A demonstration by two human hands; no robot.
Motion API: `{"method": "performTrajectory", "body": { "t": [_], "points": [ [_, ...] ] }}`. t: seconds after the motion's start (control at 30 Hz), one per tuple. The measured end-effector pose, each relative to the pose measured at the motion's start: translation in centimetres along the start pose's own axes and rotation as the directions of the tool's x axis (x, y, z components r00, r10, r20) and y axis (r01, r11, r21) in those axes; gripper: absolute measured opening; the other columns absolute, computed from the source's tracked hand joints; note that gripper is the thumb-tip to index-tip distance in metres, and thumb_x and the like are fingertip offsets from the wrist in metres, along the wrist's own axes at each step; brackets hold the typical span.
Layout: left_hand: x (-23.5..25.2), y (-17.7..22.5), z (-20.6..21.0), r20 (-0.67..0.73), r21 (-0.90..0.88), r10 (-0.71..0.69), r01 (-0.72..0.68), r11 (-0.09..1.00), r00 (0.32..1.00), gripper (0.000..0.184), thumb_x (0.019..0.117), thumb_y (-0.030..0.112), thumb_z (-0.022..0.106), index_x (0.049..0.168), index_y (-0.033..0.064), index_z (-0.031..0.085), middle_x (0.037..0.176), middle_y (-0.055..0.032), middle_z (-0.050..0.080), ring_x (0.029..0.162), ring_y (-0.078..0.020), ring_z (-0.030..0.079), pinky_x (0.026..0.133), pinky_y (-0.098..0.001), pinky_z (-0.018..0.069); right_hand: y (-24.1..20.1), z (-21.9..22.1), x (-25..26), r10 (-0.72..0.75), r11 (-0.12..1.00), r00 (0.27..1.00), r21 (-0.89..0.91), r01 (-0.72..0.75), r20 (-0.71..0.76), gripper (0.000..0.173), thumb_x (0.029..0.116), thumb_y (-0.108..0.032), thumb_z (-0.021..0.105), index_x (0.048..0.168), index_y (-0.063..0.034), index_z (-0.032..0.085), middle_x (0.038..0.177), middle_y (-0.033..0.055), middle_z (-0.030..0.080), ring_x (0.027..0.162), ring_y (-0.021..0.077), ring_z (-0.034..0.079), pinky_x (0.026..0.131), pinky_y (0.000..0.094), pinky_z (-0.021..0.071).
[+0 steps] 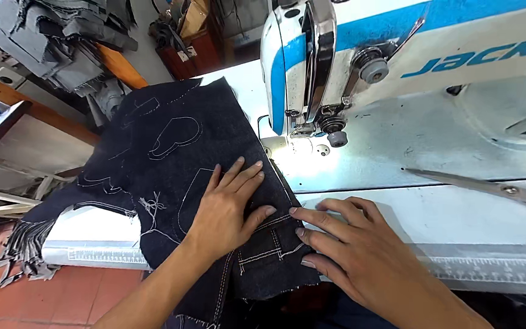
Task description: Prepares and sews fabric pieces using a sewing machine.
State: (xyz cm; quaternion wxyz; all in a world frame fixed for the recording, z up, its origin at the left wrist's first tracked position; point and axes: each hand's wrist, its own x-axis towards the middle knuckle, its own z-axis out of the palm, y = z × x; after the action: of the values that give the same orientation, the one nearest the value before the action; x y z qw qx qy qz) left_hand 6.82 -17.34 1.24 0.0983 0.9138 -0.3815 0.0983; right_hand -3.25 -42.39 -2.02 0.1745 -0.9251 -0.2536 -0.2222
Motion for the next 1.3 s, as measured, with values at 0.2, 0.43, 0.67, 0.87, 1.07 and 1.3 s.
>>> {"method": "performTrajectory", "body": {
  "t": [0.2,0.43,0.67,0.87,1.07,1.3],
  "points": [
    [3.1,3.6,1.0,0.128,-0.027,-0.052,0.056,0.998,0.99,0.063,0.0986,0.065,0.041,0.132,0.0168,0.064,0.165,0.0019,0.038,0.156,-0.0345,0.025,0.11,-0.0829,0.0171,2.6,-3.3,-1.6,0.007,0.999,0.994,0.042,-0.012,0.113,0.037,0.1083,-0.048,0.039,0.106,-0.0283,0.07,0.139,-0.0125,0.063,0.116,0.0199,0.06,0.095,0.0477,0.0429],
    [7.0,-1.3,1.0,0.183,-0.216,0.183,-0.142,0.966,0.966,0.063,0.0958,0.062,0.053,0.134,0.013,0.061,0.164,-0.0041,0.04,0.157,-0.0339,0.021,0.115,-0.0795,0.0079,0.3,-1.4,0.3,0.135,0.991,0.99,-0.011,-0.135,0.041,0.043,0.1031,-0.058,0.044,0.106,-0.0276,0.075,0.135,-0.007,0.067,0.114,0.0221,0.063,0.092,0.0468,0.045],
    [7.8,-2.6,0.2,0.173,-0.128,0.269,-0.249,0.96,0.948,0.066,0.0991,0.063,0.046,0.14,0.0133,0.058,0.165,-0.0124,0.036,0.156,-0.0383,0.022,0.115,-0.0791,0.0085,-1.6,-0.2,0.5,0.245,0.969,0.969,-0.014,-0.245,-0.012,0.043,0.1008,-0.059,0.048,0.107,-0.0288,0.078,0.137,-0.0081,0.065,0.117,0.022,0.061,0.092,0.0479,0.0434],
    [-0.5,-1.9,-1.5,-0.161,-0.494,0.508,-0.515,0.701,0.846,0.032,0.0945,0.0,0.05,0.097,0.0136,0.079,0.111,-0.0022,0.075,0.121,-0.0211,0.065,0.119,-0.0569,0.0385,-0.5,-1.0,0.7,0.208,0.978,0.977,0.018,-0.209,0.051,0.04,0.0993,-0.06,0.05,0.108,-0.0321,0.078,0.138,-0.0122,0.064,0.12,0.0207,0.057,0.092,0.0477,0.0423],
    [0.3,-2.6,-0.3,-0.061,-0.446,0.614,-0.572,0.688,0.787,0.041,0.0957,0.0,0.049,0.119,0.018,0.077,0.132,-0.0014,0.07,0.138,-0.0231,0.055,0.124,-0.0626,0.0256,1.6,-1.5,2.1,0.116,0.993,0.991,0.021,-0.118,0.067,0.04,0.0975,-0.057,0.054,0.11,-0.028,0.078,0.137,-0.0074,0.065,0.114,0.022,0.06,0.089,0.046,0.0448],
    [3.9,-3.6,0.4,-0.056,-0.37,0.577,-0.554,0.746,0.815,0.045,0.0973,-0.003,0.046,0.122,0.0189,0.077,0.135,-0.0012,0.068,0.139,-0.0247,0.054,0.124,-0.0605,0.0278,5.9,-1.4,5.4,0.026,0.999,0.994,0.017,-0.028,0.108,0.046,0.0974,-0.058,0.053,0.117,-0.0241,0.077,0.137,-0.0017,0.066,0.118,0.0286,0.06,0.091,0.0503,0.046]
  ]
}}
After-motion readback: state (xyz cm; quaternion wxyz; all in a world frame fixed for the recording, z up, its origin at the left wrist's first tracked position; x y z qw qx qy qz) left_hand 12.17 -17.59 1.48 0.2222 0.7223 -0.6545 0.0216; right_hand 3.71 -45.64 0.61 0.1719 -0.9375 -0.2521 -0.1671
